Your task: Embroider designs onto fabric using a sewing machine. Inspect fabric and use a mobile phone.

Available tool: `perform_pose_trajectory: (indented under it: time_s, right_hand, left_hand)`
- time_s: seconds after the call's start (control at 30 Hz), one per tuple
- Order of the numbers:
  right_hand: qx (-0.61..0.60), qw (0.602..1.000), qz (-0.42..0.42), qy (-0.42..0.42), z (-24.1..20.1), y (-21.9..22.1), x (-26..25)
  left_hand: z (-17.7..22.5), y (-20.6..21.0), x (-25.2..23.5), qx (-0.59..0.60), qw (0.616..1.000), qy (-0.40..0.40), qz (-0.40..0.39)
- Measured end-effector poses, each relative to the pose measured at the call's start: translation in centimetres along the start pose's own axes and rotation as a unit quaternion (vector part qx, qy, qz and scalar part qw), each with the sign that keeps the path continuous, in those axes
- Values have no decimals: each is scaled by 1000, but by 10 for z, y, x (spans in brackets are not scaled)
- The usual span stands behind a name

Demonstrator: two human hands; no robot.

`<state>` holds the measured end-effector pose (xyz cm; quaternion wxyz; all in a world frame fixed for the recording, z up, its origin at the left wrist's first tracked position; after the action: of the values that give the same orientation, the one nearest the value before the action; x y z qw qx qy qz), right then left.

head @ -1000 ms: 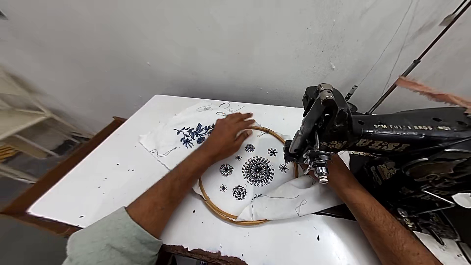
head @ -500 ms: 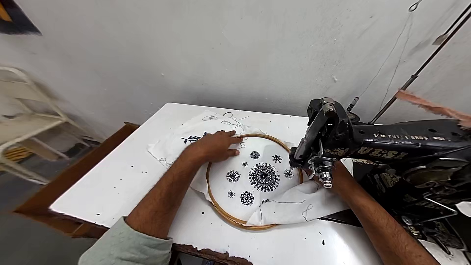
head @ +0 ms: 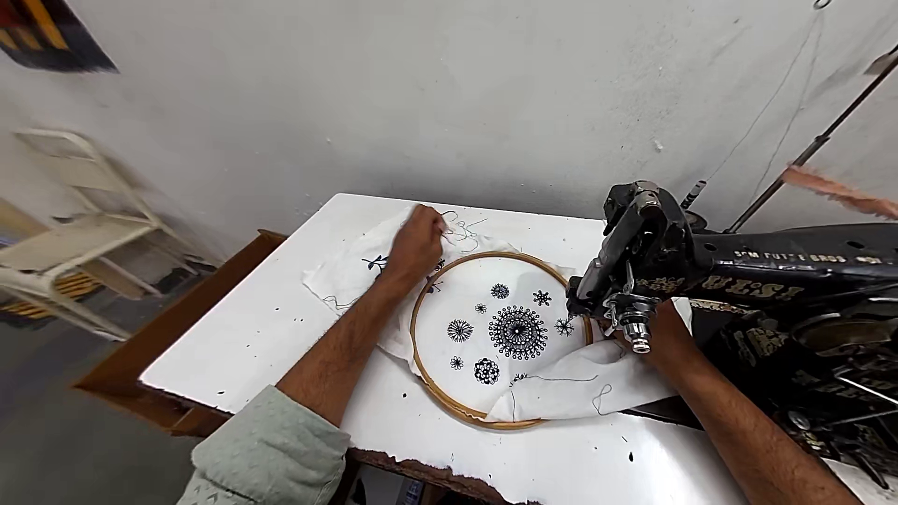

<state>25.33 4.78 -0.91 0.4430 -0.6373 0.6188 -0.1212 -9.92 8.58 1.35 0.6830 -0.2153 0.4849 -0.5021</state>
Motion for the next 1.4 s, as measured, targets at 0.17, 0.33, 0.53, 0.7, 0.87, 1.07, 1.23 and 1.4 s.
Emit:
perform_pose_trajectory:
  time_s: [0.17,0.33,0.53,0.7,0.87,1.07,1.23,1.4]
  right_hand:
    - [28,998,-10,52,-18,-16,0]
    - [5,997,-70,6,-12,-6,-2]
    - [-53,997,-48,40,-12,4,5]
    - [-49,998,-32,10,-5,10,3]
    - [-51,996,-55,46,-11,6,4]
    - [-68,997,-28,21,-6,11,3]
    - [-36,999,-39,-11,-6,9,-1]
    - [50,984,-155,68,-21,-22,-13]
  left_hand:
    - [19,-4,7,-16,998,25,63]
    - [91,39,33,174,951,186,-173]
    - [112,63,48,137,923,282,-223]
    - [106,63,44,183,899,288,-274]
    - [97,57,45,479,806,148,-316]
    - [101,54,48,506,810,63,-289]
    - [75,32,32,536,832,-4,-146]
    - [13,1,-1,483,874,-50,36]
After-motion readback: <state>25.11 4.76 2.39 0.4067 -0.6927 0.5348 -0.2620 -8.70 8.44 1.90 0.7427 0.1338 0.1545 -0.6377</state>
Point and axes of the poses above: each hand's wrist, its own x-axis away from the middle knuckle, its own y-axis out of the palm, z = x × y, the point moved 1 cm from there along -x, towards the middle knuckle, and after that the axes turned 2 degrees about y, right-handed, at the moved point
